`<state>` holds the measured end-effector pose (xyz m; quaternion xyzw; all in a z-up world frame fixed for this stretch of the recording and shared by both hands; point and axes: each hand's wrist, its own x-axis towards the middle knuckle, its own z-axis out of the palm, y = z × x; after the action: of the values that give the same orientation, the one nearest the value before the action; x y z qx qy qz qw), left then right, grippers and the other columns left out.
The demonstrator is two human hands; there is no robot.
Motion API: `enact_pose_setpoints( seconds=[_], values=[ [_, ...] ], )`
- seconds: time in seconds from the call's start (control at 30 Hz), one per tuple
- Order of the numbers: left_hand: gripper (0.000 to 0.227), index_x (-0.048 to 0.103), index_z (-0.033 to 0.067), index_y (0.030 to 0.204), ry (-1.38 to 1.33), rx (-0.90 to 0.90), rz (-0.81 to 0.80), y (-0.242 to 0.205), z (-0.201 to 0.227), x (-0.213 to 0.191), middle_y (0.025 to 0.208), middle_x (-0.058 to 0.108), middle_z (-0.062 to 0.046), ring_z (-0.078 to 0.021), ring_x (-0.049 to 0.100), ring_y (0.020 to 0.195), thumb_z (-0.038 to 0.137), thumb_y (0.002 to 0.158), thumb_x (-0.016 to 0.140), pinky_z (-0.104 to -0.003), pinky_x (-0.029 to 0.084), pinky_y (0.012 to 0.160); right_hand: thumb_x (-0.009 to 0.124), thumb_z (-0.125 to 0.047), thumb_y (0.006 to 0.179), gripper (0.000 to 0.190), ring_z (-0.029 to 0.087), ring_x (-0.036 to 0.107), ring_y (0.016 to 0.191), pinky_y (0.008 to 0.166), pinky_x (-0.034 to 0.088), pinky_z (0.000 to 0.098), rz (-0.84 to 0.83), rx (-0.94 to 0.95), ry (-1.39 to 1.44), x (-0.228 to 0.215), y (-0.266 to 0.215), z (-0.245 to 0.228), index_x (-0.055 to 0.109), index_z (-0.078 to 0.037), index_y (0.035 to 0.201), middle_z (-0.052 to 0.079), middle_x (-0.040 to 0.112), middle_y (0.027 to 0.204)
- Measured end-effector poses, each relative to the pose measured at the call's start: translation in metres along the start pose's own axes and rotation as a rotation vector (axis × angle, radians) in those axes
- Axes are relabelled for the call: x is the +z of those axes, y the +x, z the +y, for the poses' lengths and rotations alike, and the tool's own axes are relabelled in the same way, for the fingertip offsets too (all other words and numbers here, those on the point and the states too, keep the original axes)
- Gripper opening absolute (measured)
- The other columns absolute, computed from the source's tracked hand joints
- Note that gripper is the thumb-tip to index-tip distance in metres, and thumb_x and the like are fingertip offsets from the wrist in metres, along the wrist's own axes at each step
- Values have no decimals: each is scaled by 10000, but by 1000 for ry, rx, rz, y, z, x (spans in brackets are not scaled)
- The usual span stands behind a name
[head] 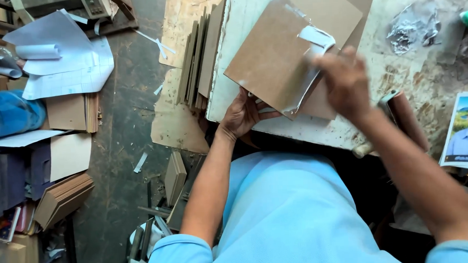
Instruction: The person is applying glue to a board and attaching a printed photo to create a framed picture.
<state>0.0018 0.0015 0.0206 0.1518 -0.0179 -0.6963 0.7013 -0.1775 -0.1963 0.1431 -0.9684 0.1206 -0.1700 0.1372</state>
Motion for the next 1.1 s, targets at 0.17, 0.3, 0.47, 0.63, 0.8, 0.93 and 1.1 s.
enact_pose_setpoints(
  seconds=[0.17,0.3,0.47,0.63,0.8,0.93,1.1],
  values=[
    [669,394,103,1544,14,34,51,1,-5,-12,1442,598,-176,-363,586,1350,561,1062,470,-619,538,1076,614,38,943,374,340,623,1117,1095,460,448,-60,78,189,-8,-11,-36,673,-119,1278,112,738,1222],
    [683,404,83,1557,-10,36,11,3,2,-3,1448,616,-177,-373,602,1337,564,1077,468,-596,517,1060,628,44,828,450,210,687,1116,1219,343,564,-338,22,335,-14,-32,-39,695,-107,1247,54,771,1160],
    [603,443,141,1507,-16,59,-7,2,0,1,1431,622,-84,-288,605,1346,530,1051,504,-625,511,1114,633,-112,1087,210,155,669,1054,986,563,334,594,757,1231,18,36,116,629,-1,1265,25,698,1148],
    [579,461,146,1530,23,95,14,1,-7,-11,1431,605,-91,-287,607,1327,510,1085,532,-600,503,1154,675,-123,1039,183,168,636,906,786,519,329,606,838,1460,58,50,200,611,-32,1184,37,672,1038],
    [625,455,142,1536,-155,91,119,-1,-10,-15,1482,610,-29,-206,604,1359,471,1027,610,-437,491,1146,623,-104,1058,182,167,645,927,774,520,329,410,1001,1499,31,-2,146,591,-34,1222,36,660,1050],
    [611,451,125,1543,-195,52,91,9,-13,-2,1489,598,-48,-225,593,1366,466,1049,562,-452,485,1153,538,-105,1047,279,222,660,1004,825,544,384,421,1230,1647,-7,-50,60,553,-15,1311,99,669,1176],
    [597,446,103,1551,-234,11,55,25,-28,-1,1498,582,-72,-249,580,1375,460,1077,502,-471,478,1163,498,-183,978,395,320,661,1175,969,509,562,270,1600,1524,-37,-43,-48,531,-15,1334,156,672,1277]
  ],
)
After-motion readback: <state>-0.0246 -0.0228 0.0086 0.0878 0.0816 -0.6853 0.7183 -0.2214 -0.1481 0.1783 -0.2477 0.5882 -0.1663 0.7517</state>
